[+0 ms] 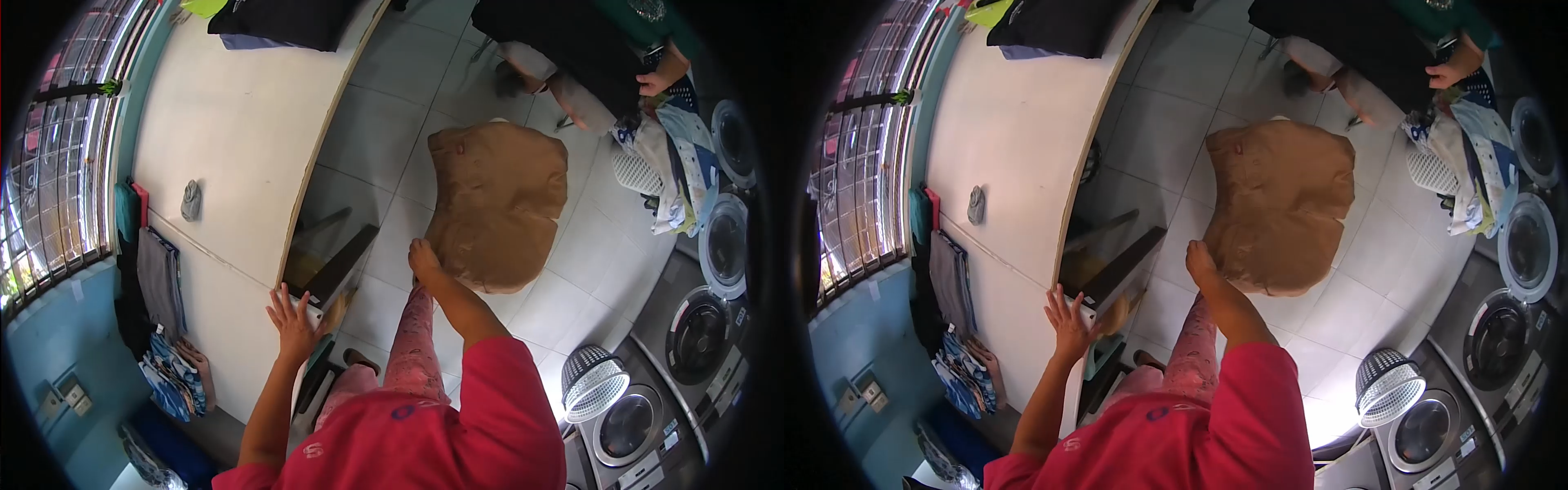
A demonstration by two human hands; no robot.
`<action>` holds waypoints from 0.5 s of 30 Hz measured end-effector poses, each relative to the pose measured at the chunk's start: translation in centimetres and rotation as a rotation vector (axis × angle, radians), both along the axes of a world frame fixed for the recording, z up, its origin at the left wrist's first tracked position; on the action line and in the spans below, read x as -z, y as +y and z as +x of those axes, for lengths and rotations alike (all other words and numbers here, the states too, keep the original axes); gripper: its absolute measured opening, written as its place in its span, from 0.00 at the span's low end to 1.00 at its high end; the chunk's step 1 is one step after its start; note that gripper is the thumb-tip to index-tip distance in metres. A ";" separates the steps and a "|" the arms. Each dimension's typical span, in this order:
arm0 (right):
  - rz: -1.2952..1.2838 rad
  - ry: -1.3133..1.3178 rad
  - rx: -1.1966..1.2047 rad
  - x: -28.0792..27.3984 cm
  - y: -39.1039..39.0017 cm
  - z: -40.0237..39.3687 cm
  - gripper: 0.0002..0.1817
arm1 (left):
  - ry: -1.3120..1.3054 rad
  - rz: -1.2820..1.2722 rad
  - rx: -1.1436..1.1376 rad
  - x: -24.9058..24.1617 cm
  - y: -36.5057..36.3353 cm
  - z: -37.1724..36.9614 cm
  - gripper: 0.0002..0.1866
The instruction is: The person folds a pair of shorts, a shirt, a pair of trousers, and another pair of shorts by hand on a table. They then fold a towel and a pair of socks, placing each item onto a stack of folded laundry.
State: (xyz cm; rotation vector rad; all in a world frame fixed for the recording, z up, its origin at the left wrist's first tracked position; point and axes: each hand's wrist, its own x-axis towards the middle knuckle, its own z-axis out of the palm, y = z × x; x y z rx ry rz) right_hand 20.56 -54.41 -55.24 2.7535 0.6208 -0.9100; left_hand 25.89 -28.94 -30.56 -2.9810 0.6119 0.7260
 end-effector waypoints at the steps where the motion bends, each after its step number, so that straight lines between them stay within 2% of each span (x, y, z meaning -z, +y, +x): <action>1: 0.074 -0.109 0.096 -0.9 -0.6 -0.4 0.12 | -0.007 -0.002 0.004 0.0 -0.1 0.0 0.44; 2: 0.148 -0.221 0.192 -1.9 -1.3 -0.8 0.10 | -0.009 -0.016 -0.001 0.1 -0.1 0.0 0.44; 3: 0.136 -0.225 0.185 -3.0 -2.2 -1.3 0.10 | -0.015 -0.031 0.000 0.1 0.0 0.0 0.44; 5: 0.400 -0.485 0.628 -5.1 -3.9 -2.9 0.07 | -0.024 -0.057 -0.006 -0.2 0.1 -0.1 0.44; 6: 0.391 -0.489 0.619 -5.8 -4.5 -3.4 0.07 | -0.025 -0.053 -0.006 -0.2 0.1 -0.1 0.41; 8: 0.506 -0.061 1.179 -7.6 -5.9 -4.4 0.07 | -0.030 -0.062 -0.011 -0.4 0.2 -0.2 0.38; 9: 0.497 -0.075 1.173 -7.9 -6.6 -5.2 0.07 | -0.041 -0.056 -0.006 -0.2 0.2 -0.2 0.38; 11: 0.668 -0.283 1.361 -8.8 -8.5 -6.7 0.06 | -0.062 -0.069 0.003 -0.1 0.4 -0.3 0.38; 12: 0.656 -0.305 1.355 -10.4 -9.7 -6.9 0.06 | -0.069 -0.067 -0.003 -0.1 0.4 -0.3 0.38; 14: 0.891 -0.656 1.555 -14.5 -12.8 -7.4 0.06 | -0.087 -0.094 -0.005 0.0 0.4 -0.6 0.38; 15: 0.894 -0.805 1.509 -16.9 -14.4 -7.4 0.07 | -0.092 -0.098 -0.014 0.0 0.5 -0.7 0.38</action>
